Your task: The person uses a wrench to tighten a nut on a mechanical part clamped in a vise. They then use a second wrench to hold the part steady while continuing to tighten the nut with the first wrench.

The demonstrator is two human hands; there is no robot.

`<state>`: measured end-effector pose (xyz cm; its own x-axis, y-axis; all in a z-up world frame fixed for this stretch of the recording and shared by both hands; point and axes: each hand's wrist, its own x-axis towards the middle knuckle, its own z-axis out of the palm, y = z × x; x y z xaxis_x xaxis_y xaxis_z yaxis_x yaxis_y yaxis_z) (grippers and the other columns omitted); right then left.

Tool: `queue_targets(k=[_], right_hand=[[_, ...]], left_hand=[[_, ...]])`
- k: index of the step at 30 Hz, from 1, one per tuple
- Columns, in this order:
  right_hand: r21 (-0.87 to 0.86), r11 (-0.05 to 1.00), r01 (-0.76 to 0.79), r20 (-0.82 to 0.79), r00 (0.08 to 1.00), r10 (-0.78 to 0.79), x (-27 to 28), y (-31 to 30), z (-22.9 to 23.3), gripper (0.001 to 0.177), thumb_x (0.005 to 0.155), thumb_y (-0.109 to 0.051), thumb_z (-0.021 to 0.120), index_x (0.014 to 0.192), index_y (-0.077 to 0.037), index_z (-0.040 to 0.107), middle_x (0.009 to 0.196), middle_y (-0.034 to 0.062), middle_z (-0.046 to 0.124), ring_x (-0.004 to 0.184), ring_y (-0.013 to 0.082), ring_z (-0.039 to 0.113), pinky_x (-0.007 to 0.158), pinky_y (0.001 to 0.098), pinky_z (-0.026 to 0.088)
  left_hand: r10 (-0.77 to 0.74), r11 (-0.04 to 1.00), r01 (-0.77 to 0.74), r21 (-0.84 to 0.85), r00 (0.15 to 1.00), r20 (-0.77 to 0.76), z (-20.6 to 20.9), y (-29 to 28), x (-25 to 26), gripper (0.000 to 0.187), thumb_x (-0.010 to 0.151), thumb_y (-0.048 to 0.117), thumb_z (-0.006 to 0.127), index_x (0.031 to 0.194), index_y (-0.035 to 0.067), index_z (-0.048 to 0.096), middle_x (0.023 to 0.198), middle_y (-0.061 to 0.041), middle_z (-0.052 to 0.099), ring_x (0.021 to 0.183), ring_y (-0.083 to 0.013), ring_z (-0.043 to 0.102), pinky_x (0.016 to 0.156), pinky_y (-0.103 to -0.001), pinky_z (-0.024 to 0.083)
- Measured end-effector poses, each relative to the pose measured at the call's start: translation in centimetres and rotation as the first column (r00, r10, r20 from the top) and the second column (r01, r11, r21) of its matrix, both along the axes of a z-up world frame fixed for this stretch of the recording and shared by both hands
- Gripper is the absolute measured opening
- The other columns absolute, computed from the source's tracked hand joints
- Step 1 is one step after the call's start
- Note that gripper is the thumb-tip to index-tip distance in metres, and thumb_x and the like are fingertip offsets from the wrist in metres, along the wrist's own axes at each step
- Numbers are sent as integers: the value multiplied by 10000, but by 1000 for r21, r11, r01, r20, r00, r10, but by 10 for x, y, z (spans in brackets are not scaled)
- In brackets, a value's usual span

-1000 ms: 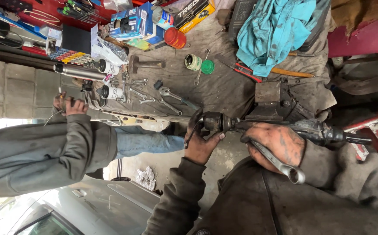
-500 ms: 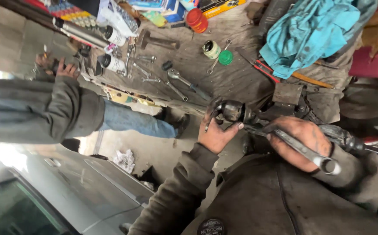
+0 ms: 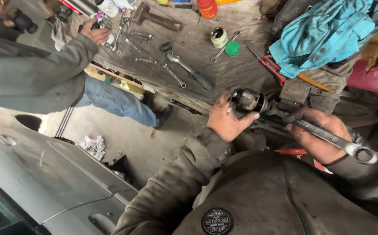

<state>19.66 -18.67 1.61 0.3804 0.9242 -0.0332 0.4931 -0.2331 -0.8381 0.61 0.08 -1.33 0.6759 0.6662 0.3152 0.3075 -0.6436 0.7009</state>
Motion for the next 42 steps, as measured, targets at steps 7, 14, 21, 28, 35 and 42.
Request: queue_targets(k=[7,14,21,28,35,42], right_hand=[[-47,996,79,-2,997,-79,-3,-2,5,218,847,-169,709,1046,-95,758,877,92,754,801,191,732,734,345,554],[25,999,38,-17,999,-38,-1,-3,6,197,864,-150,691,1041,-94,757,849,63,737,770,163,701,714,317,540],[35,998,58,-33,998,-57,-2,-4,2,199,868,-148,697,1049,-87,754,844,69,731,766,167,693,714,319,536],[-1,997,77,-14,997,-77,-4,-3,6,206,856,-149,701,1046,-89,756,860,74,739,775,177,709,717,325,544],[-5,995,99,67,993,-99,-4,-5,-1,199,855,-189,716,1024,-96,765,907,91,753,822,195,730,753,333,557],[-14,992,127,36,991,-127,-7,-5,-2,194,856,-192,718,1021,-102,765,874,90,751,786,196,734,729,338,564]], left_hand=[[-8,991,19,-132,996,85,3,-3,4,793,761,386,893,1367,24,530,1227,-169,683,1142,-349,693,974,-422,562],[-4,985,14,-173,998,61,16,-6,5,732,766,392,883,1313,31,556,1192,-151,709,1120,-331,704,959,-411,568],[4,987,1,-161,1000,30,15,-6,6,709,754,386,892,1284,41,571,1175,-147,705,1111,-328,701,951,-411,569],[7,988,5,-154,997,80,10,-6,5,776,764,370,886,1374,37,542,1230,-150,679,1145,-304,689,981,-393,563],[-32,996,37,-80,998,63,25,-6,6,861,647,381,934,1318,16,538,1204,-174,650,1120,-328,670,956,-407,549],[32,994,-24,-104,996,78,5,-7,7,753,733,352,906,1334,58,562,1220,-133,672,1137,-299,691,976,-396,567]])
